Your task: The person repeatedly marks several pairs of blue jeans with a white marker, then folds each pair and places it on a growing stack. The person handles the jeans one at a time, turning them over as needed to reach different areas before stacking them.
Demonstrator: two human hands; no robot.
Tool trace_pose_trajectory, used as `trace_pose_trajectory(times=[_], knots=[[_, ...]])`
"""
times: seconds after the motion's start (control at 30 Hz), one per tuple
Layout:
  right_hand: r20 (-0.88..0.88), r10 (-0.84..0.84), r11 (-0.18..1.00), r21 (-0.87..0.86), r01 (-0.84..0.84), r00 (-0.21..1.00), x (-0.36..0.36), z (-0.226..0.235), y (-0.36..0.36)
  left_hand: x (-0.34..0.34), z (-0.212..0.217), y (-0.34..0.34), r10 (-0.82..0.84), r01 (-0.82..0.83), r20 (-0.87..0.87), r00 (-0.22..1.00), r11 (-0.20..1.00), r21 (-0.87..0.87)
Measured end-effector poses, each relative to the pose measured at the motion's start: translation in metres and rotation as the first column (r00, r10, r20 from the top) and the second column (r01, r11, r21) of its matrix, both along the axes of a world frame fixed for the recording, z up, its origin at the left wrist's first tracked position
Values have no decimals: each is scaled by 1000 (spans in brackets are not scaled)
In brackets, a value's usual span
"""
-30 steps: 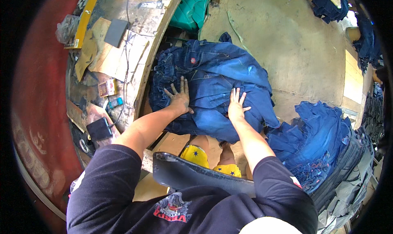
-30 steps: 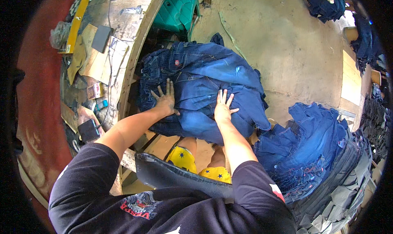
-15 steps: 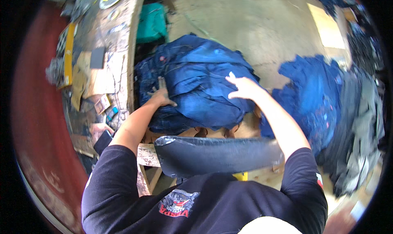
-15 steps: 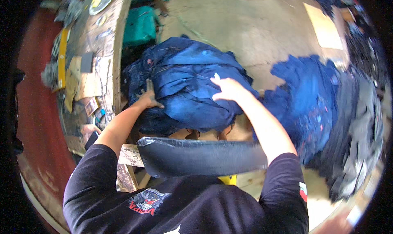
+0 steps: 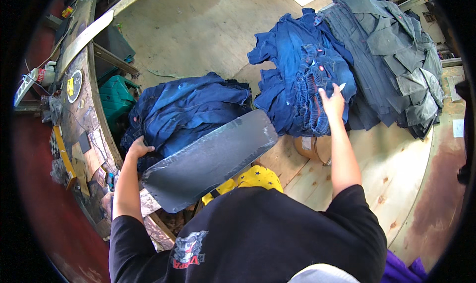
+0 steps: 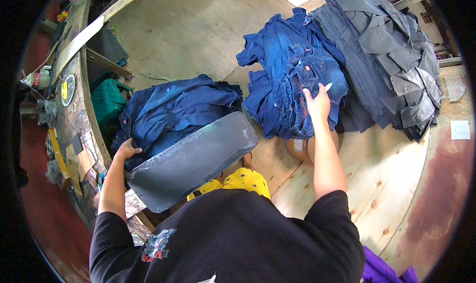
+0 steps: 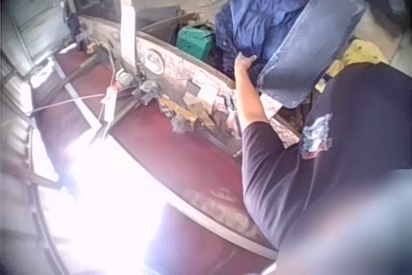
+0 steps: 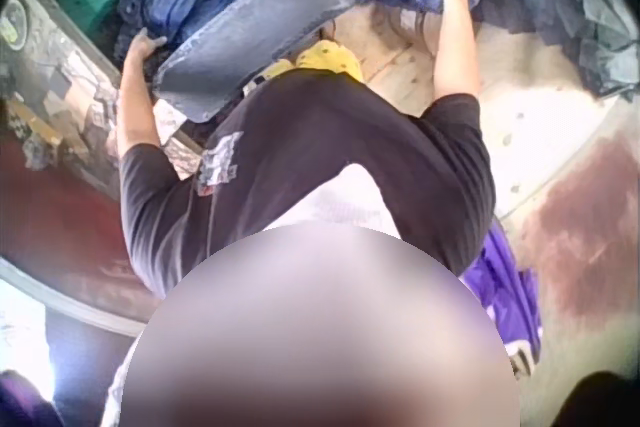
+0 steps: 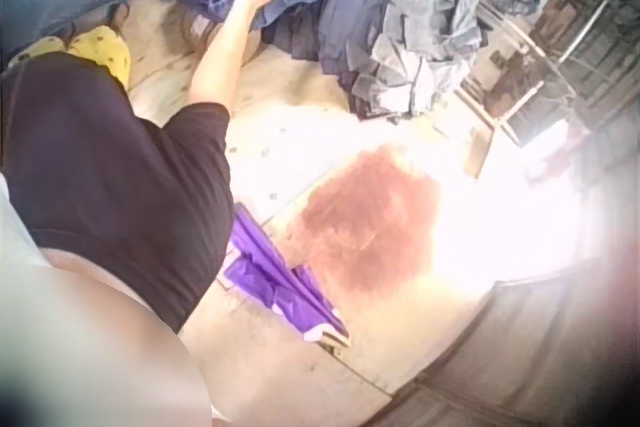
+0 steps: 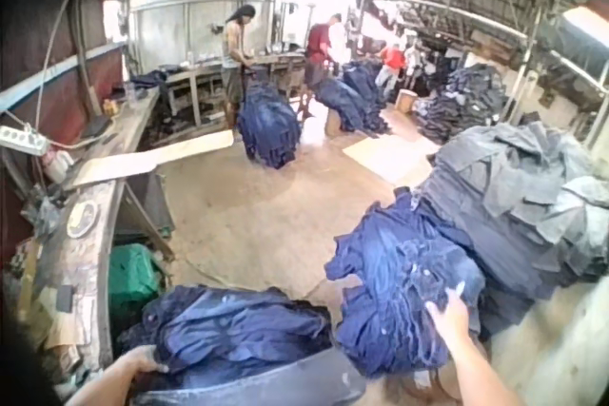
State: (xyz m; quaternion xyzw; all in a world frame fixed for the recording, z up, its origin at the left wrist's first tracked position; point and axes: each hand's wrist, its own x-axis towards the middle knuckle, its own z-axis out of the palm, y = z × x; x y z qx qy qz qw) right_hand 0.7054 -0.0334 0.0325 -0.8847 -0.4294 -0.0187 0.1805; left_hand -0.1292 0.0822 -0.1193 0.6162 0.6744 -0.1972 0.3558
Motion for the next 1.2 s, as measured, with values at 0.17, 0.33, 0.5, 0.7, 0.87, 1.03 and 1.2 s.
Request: trace_pose_trajectory(times=[0.17, 0.33, 0.5, 0.7, 0.87, 1.03, 1.2], knots=[[95, 196, 960, -220, -171, 976, 42, -34, 41, 167, 130, 4, -30, -55, 183, 983, 896, 441], [-21, 207, 974, 94, -204, 978, 68, 53, 24, 480, 214, -56, -247, -118, 717, 652, 901, 418], [25, 376, 836, 422, -350, 926, 36, 150, -13, 706, 201, -122, -282, 56, 904, 321, 959, 279], [43, 660, 688, 367, -626, 750, -34, 149, 27, 701, 160, -141, -43, 273, 910, 413, 959, -78], [-95, 836, 528, -131, -839, 541, -176, 46, 111, 564, 143, -184, 401, -162, 823, 402, 916, -367], [-271, 950, 198, 145, -969, 154, -371, 35, 83, 383, 193, -226, 680, -514, 468, 564, 733, -445], [-486, 844, 72, 520, -851, -226, -461, 67, 40, 167, 228, -270, 690, -621, 490, 533, 712, -327]])
